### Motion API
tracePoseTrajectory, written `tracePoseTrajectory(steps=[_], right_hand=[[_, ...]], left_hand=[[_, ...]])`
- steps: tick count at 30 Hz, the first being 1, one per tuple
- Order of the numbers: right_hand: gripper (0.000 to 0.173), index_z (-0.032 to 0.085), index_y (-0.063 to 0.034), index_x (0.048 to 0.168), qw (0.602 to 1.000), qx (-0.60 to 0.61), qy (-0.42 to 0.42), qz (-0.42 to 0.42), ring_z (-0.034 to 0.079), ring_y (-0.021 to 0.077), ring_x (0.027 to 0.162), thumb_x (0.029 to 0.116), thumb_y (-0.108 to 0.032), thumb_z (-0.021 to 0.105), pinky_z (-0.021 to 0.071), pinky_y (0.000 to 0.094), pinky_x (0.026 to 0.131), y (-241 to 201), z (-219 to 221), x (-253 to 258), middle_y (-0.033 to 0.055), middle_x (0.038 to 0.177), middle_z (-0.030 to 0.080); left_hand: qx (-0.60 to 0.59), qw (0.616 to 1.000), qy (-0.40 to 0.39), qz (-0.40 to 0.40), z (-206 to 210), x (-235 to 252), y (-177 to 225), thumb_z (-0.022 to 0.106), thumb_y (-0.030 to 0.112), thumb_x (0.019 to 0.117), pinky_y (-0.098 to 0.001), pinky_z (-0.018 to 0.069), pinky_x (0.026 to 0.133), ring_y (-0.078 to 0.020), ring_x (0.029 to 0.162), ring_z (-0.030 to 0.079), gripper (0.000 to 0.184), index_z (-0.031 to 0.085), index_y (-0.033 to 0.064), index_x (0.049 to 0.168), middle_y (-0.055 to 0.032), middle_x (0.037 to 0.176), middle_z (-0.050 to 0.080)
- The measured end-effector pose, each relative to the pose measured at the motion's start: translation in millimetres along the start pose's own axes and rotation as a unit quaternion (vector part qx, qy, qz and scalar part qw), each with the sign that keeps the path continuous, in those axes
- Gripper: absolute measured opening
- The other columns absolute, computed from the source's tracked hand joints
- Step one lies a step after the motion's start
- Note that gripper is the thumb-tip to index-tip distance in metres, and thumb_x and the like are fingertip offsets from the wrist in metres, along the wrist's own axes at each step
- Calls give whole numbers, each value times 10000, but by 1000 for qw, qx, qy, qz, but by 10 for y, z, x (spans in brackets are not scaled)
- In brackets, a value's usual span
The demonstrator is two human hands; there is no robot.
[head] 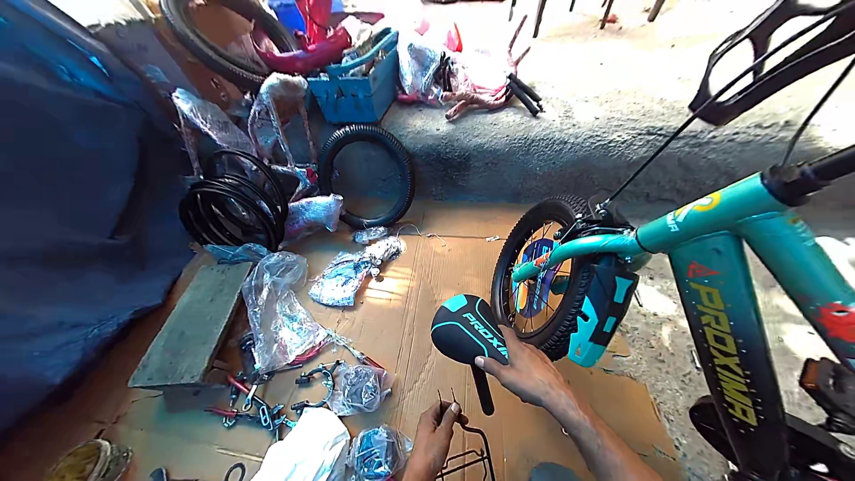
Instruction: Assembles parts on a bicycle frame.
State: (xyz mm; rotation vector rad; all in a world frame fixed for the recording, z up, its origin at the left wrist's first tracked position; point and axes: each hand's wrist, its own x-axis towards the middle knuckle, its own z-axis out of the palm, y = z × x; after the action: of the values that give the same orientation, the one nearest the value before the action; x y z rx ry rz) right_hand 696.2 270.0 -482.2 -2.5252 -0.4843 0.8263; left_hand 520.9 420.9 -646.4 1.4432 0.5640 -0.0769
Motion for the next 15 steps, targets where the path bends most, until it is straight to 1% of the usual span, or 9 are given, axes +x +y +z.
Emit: tracePoseTrajectory(steps=[3, 4, 6, 7, 8, 10, 12, 13, 15], right_hand=[[941, 284, -148, 1628, 998, 24, 49, -24, 612, 308, 1271, 912, -659, 618, 461, 532, 1092, -98, -154, -261, 146, 1384, 629], [944, 280, -176, 1631, 996, 34, 72, -40, 615, 298, 1272, 903, -668, 624, 471, 535, 1086, -137, -241, -403, 132, 1392, 627], [944, 306, -220, 1622, 985, 67, 129, -91, 657, 269, 1207, 873, -687, 643, 530, 547, 1018, -181, -440, -736, 106, 1350, 654], [946, 329, -213, 1610, 976, 82, 159, -125, 683, 238, 1152, 861, -696, 646, 564, 536, 964, -194, -553, -917, 91, 1309, 675], [956, 331, -185, 1607, 967, 98, 174, -155, 687, 196, 1140, 865, -693, 653, 581, 506, 955, -215, -692, -1102, 75, 1309, 675], [964, 295, -95, 1612, 955, 126, 178, -200, 670, 145, 1170, 899, -614, 686, 576, 439, 991, -284, -957, -1477, 89, 1355, 650], [939, 262, -30, 1609, 947, 140, 177, -228, 647, 111, 1202, 938, -525, 695, 557, 373, 1029, -352, -1109, -1737, 108, 1399, 618], [932, 254, -20, 1608, 943, 146, 181, -237, 641, 98, 1208, 946, -507, 694, 554, 351, 1036, -371, -1140, -1802, 106, 1409, 610], [932, 262, -41, 1610, 937, 156, 198, -243, 646, 86, 1192, 940, -523, 694, 567, 341, 1018, -355, -1118, -1825, 84, 1400, 617]], left_hand=[[-19, 997, 4, 77, -99, -45, 278, 472, 260, 1091, -212, 381, 511, -18, 545, 483, 340, 709, 16, 1069, -61, 986, 768], [-15, 995, 5, 100, -132, -56, 375, 448, 262, 1096, -215, 409, 543, -20, 580, 516, 362, 716, 19, 1075, -57, 1003, 769], [12, 990, 5, 139, -211, -76, 577, 408, 266, 1108, -250, 501, 681, -53, 716, 623, 399, 725, 24, 1081, -43, 1016, 772], [20, 988, 8, 155, -236, -78, 672, 395, 254, 1109, -278, 535, 760, -75, 794, 668, 404, 725, 23, 1069, -42, 1009, 774], [26, 985, 12, 169, -241, -64, 766, 382, 248, 1108, -304, 552, 819, -91, 852, 691, 409, 720, 25, 1050, -40, 998, 774], [51, 981, 17, 186, -196, -17, 901, 370, 267, 1108, -319, 545, 880, -86, 914, 688, 403, 698, 44, 1038, -18, 995, 762], [80, 978, 18, 194, -89, 48, 956, 381, 309, 1107, -341, 540, 904, -96, 930, 670, 402, 680, 48, 1048, -20, 987, 730], [90, 975, 24, 200, -19, 99, 966, 387, 318, 1103, -355, 549, 903, -109, 928, 677, 404, 679, 44, 1048, -32, 979, 729], [104, 973, 25, 206, 104, 176, 975, 379, 316, 1103, -368, 558, 898, -122, 922, 692, 406, 677, 47, 1042, -39, 971, 738]])
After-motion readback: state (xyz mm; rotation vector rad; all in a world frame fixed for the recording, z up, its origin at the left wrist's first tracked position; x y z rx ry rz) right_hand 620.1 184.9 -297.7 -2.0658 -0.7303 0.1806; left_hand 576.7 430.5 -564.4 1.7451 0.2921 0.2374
